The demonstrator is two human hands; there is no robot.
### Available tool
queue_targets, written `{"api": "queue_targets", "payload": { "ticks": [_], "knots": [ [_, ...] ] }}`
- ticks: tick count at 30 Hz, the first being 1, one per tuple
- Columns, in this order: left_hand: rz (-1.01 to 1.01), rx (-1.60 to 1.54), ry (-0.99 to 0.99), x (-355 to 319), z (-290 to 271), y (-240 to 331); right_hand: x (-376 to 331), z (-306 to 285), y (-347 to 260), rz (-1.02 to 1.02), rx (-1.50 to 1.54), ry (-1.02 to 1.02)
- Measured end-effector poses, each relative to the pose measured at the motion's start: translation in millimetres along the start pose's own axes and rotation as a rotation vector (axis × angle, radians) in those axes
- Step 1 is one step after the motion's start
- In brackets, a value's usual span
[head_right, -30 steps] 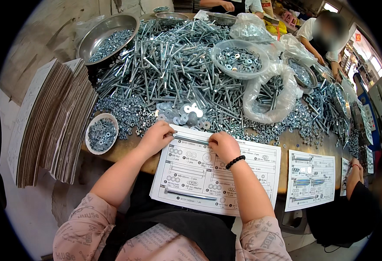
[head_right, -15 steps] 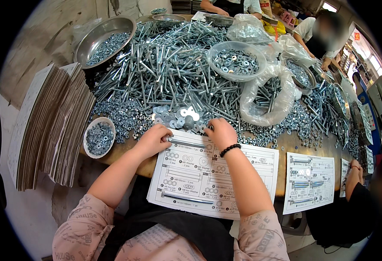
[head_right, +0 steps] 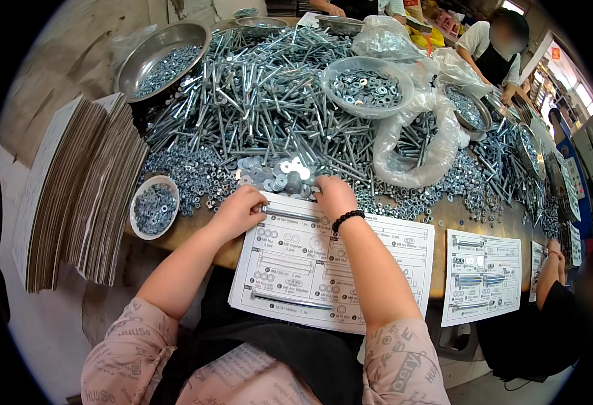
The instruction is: The person sorts metal fasteners including bolts, nuts, and washers from a large pile on a table and places them onto printed instruction sheets. The person repeatedly picks up items and arranges them on the sheets while other workers are visible in the background.
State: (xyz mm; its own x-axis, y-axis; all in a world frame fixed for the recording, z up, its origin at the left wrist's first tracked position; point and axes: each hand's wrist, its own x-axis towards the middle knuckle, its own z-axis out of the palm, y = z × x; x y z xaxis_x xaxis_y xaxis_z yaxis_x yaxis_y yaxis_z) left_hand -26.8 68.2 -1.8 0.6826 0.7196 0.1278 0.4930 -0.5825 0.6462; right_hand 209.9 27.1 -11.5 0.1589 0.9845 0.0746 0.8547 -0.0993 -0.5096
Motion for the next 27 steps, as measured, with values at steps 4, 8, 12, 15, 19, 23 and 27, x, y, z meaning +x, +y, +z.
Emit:
{"api": "queue_targets", "payload": {
  "ticks": [4, 8, 12, 15, 19, 23, 27],
  "knots": [
    [0.014, 0.011, 0.003, 0, 0, 2, -6, -5, 5, -0.089, -0.015, 0.048],
    [0.0, 0.017, 0.005, 0, 2, -2, -41, -29, -13, 0.102, 0.399, -0.087],
    [-0.011, 0.006, -0.007, -1, 2, -1, -78, -28, -14, 0.062, 0.266, -0.26],
    [-0.003, 0.017, -0.012, 0, 3, -2, -90, -22, -13, 0.049, 0.145, -0.236],
    [-0.008, 0.013, -0.011, -1, 2, -1, -98, -21, -15, -0.038, 0.047, -0.194],
    [-0.021, 0.028, -0.036, 0, 0, 1, -99, -22, -16, -0.031, 0.02, -0.194],
    [-0.043, -0.049, -0.04, -1, -2, 2, -79, -33, -6, 0.004, 0.06, -0.099]
  ]
}}
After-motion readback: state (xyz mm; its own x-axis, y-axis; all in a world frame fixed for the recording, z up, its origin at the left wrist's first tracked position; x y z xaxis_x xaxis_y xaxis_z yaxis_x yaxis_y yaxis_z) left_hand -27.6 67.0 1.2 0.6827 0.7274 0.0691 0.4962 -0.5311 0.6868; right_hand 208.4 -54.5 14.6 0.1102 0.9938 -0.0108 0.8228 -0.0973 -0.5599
